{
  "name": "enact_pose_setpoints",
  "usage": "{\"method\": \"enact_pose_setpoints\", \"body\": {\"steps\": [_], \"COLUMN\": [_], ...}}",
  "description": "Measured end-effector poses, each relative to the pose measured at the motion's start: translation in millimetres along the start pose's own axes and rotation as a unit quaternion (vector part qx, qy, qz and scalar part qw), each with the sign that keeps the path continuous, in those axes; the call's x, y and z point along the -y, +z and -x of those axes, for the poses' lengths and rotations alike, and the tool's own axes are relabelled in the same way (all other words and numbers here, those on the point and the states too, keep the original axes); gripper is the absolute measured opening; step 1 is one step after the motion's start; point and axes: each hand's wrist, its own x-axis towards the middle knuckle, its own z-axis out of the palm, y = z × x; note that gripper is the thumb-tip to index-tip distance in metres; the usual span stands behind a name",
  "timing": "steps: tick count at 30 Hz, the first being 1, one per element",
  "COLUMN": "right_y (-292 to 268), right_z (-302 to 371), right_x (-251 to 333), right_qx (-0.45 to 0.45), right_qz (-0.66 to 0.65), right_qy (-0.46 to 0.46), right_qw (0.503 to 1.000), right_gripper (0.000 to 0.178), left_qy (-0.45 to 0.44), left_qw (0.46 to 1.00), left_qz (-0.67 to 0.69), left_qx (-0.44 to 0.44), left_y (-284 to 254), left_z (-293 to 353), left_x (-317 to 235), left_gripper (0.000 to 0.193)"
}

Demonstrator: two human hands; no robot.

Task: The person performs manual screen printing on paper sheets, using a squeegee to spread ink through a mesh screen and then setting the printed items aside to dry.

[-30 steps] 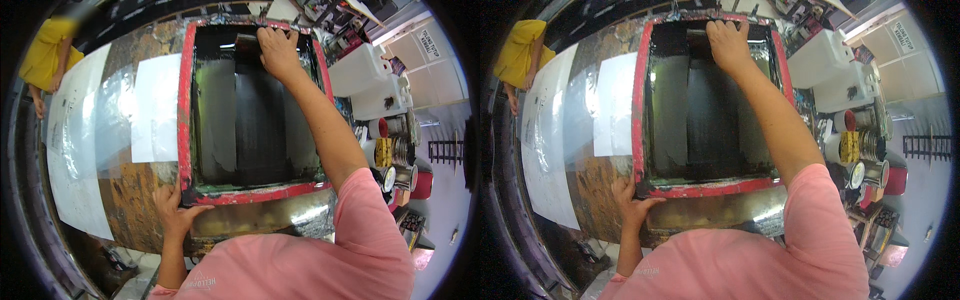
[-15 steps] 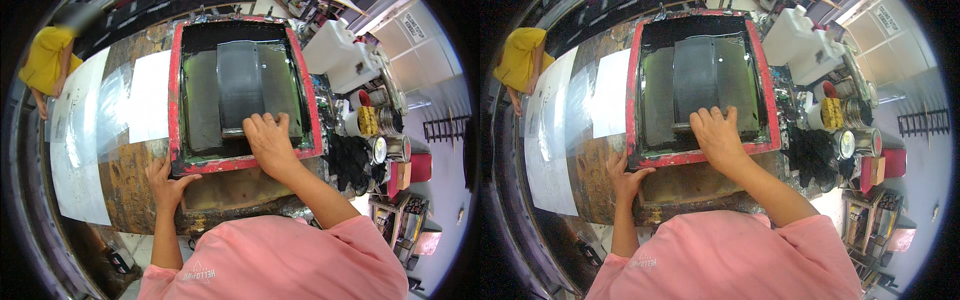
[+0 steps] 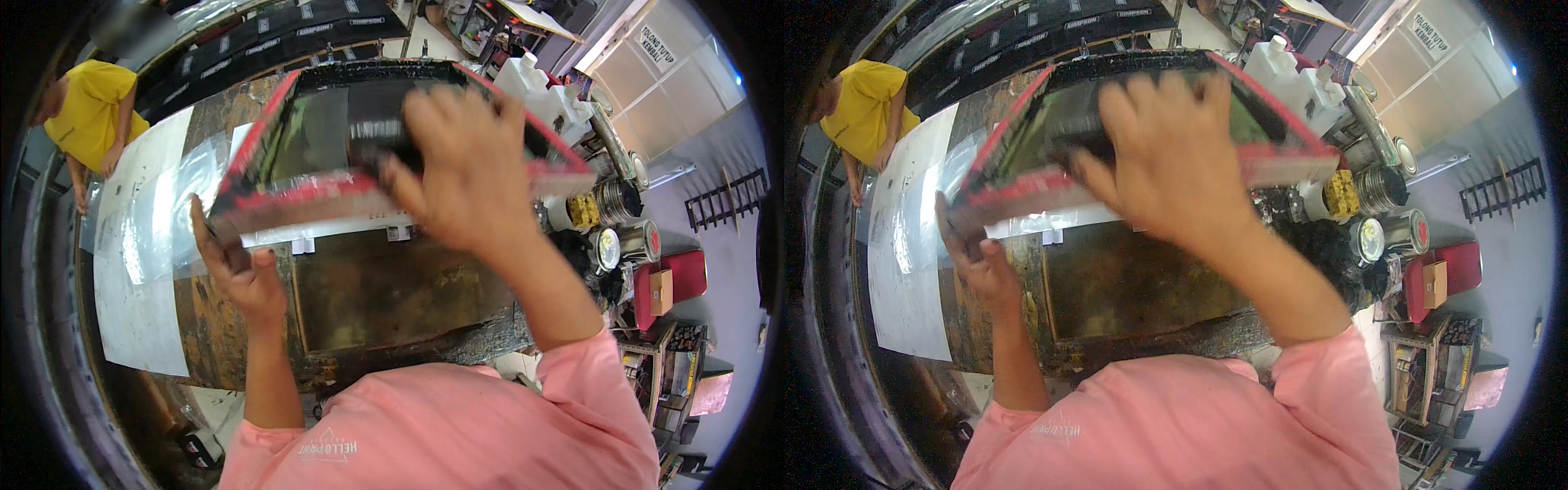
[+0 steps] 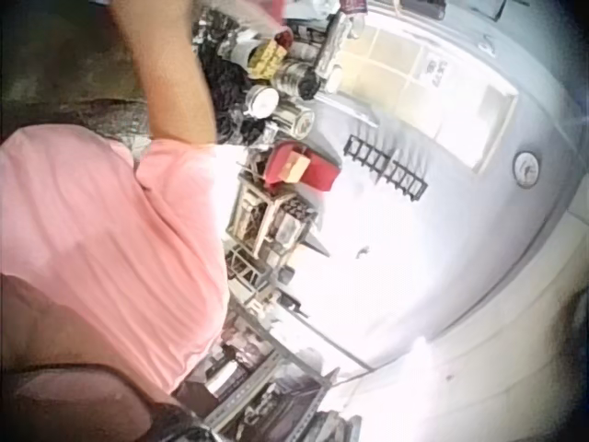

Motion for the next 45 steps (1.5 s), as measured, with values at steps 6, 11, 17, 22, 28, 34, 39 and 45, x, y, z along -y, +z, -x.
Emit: {"method": "enact_pose_setpoints", "body": {"steps": [6,11,17,22,28,34,39,45], "right_y": [-42,-47,-58,-17,-25,-8,-24,-16], "right_z": [-78,-94,-113,-93,-91,-73,-85,-74], "right_x": [-1,-22,-21,-53,-30,-29,-27,-20], "right_qx": [-0.01,0.076,0.08,-0.038,-0.024,-0.094,-0.048,-0.088], "right_qz": [0.042,-0.057,-0.16,0.017,0.019,0.057,0.054,0.035], "right_qy": [0.006,0.047,0.019,-0.073,-0.034,-0.044,-0.032,-0.066], "right_qw": [0.999,0.994,0.984,0.996,0.999,0.993,0.997,0.993], "right_gripper": [0.045,0.049,0.046,0.051,0.048,0.047,0.044,0.043], "left_qy": [-0.082,-0.054,-0.078,-0.061,-0.111,-0.057,0.019,0.058], "left_qw": [0.691,0.828,0.859,0.823,0.72,0.637,0.637,0.725], "left_qz": [-0.644,-0.509,-0.501,-0.564,-0.68,-0.722,-0.663,-0.497], "left_qx": [0.317,0.23,0.076,-0.011,-0.083,0.265,0.391,0.473], "left_y": [-23,-17,-77,-209,-362,-229,-126,27], "left_z": [41,7,-46,-38,-63,-73,-44,41], "left_x": [63,80,85,91,93,92,119,99], "left_gripper": [0.114,0.109,0.063,0.056,0.06,0.088,0.123,0.124]}}
